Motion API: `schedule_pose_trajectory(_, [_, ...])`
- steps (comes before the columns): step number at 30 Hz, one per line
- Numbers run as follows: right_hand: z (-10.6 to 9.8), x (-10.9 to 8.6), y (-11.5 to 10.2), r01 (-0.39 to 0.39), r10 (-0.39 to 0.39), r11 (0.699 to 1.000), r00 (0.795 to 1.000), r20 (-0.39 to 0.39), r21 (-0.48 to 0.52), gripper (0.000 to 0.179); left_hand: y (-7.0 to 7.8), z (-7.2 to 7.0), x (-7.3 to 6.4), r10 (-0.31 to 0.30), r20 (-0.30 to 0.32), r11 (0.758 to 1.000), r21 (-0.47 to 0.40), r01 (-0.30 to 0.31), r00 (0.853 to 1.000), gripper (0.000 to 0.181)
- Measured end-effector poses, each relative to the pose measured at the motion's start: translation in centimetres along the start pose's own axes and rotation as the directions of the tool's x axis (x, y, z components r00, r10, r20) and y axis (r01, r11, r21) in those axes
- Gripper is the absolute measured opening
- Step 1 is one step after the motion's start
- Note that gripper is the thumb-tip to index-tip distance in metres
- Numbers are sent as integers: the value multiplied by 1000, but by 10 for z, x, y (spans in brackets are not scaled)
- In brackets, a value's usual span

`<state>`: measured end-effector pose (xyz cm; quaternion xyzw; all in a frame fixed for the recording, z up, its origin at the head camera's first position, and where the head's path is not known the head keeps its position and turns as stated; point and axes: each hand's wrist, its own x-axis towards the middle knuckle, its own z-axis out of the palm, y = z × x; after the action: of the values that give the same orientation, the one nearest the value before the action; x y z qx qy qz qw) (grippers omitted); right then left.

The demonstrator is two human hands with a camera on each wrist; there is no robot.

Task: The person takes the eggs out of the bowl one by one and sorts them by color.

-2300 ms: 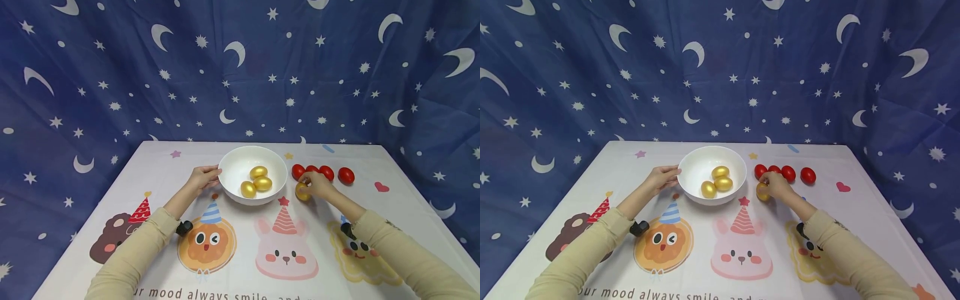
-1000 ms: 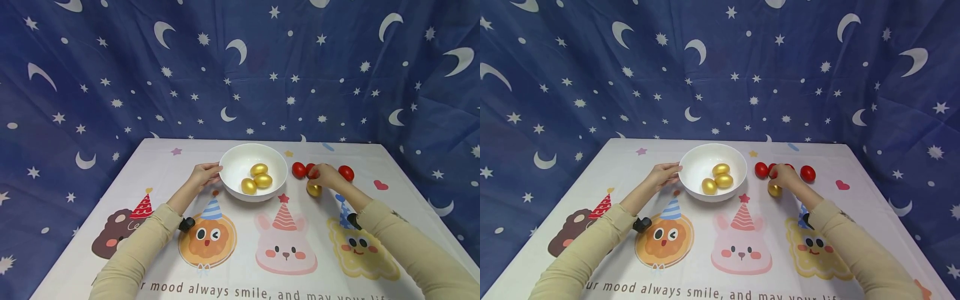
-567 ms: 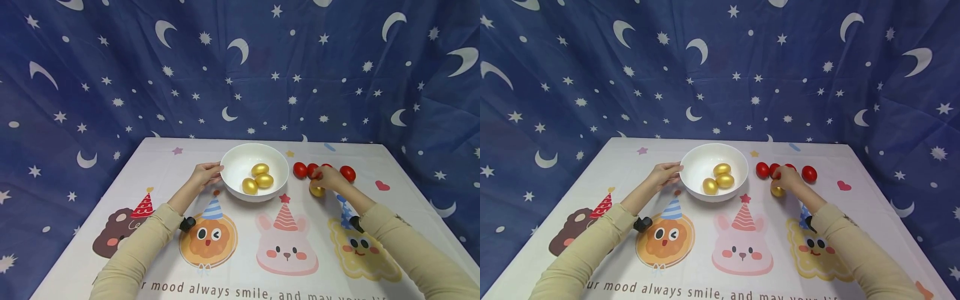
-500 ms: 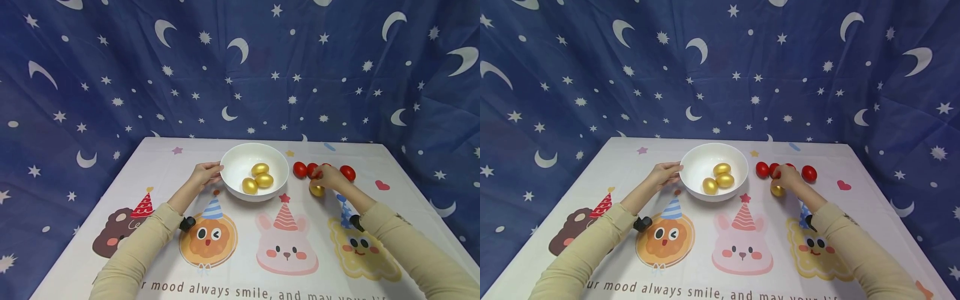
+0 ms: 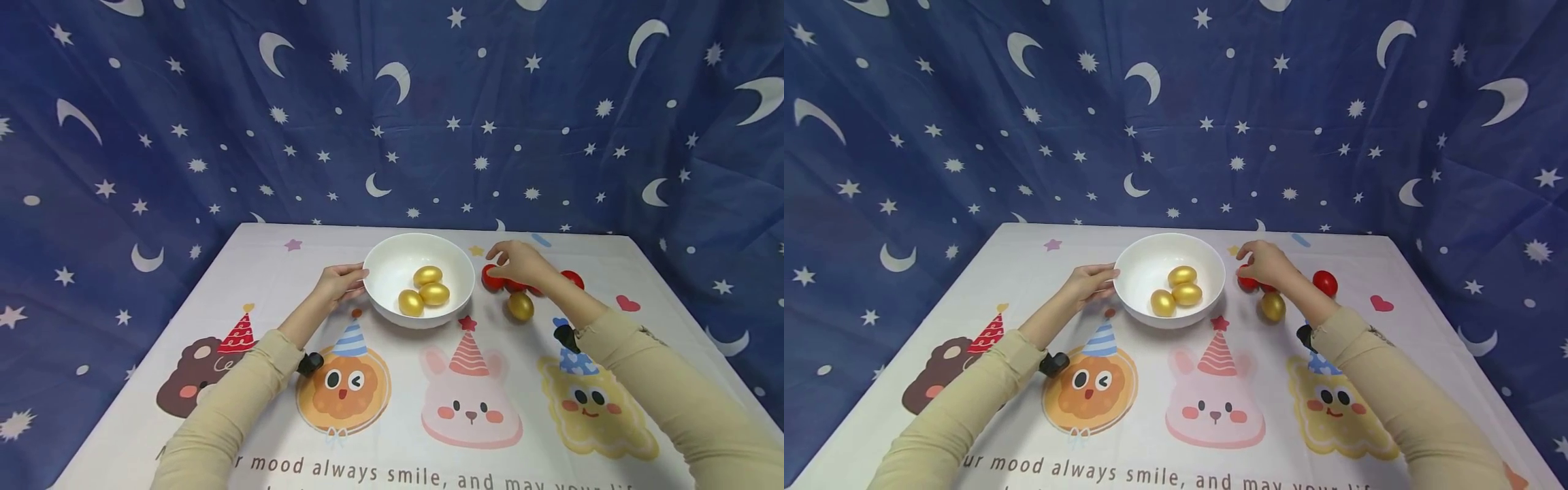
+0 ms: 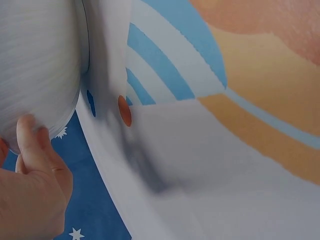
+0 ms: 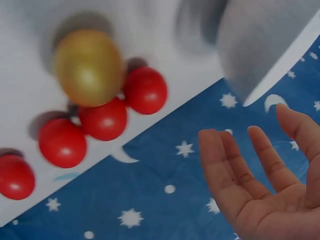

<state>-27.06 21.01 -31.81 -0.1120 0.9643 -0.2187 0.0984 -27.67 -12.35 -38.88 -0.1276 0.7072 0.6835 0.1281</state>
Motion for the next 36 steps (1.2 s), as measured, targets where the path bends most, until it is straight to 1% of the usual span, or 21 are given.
schedule_pose_trajectory(3, [1, 6, -16, 35, -35, 999, 999, -4, 8, 34, 0, -1, 1, 2, -6, 1000, 3, -2, 1000, 43])
schedule_pose_trajectory(6, [2, 14, -34, 79, -79, 997, 997, 10, 1, 31, 1, -2, 2, 10, -5, 1000, 2, -10, 1000, 43])
schedule_pose_trajectory(12, [8, 32, -65, 132, -128, 990, 989, 78, -55, 29, 2, -2, 2, 8, -4, 1000, -4, -8, 1000, 42])
schedule_pose_trajectory(16, [12, 45, -75, 154, -140, 983, 981, 135, -100, 29, 3, -4, 3, 7, -12, 1000, -4, -7, 1000, 41])
schedule_pose_trajectory(19, [13, 54, -82, 150, -120, 979, 971, 206, -137, 29, 3, -5, 3, 4, -16, 1000, -1, -4, 1000, 42])
schedule_pose_trajectory(23, [14, 64, -94, 128, -75, 979, 950, 302, -160, 31, 1, -7, 2, -8, -23, 1000, 3, 8, 1000, 43])
schedule_pose_trajectory(26, [16, 73, -101, 104, -38, 981, 930, 366, -164, 34, -1, -8, 0, -17, -25, 1000, 0, 17, 1000, 43])
schedule_pose_trajectory(29, [16, 82, -104, 67, 13, 983, 904, 428, -173, 35, -2, -8, -2, -8, -13, 1000, 0, 8, 1000, 43])
schedule_pose_trajectory(33, [17, 94, -104, 42, 58, 979, 879, 473, -198, 36, -1, -4, -3, 19, 5, 1000, -4, -19, 1000, 42])
schedule_pose_trajectory(36, [19, 101, -104, 44, 68, 976, 868, 493, -212, 35, -1, -2, -3, 25, 3, 1000, -8, -25, 1000, 42])
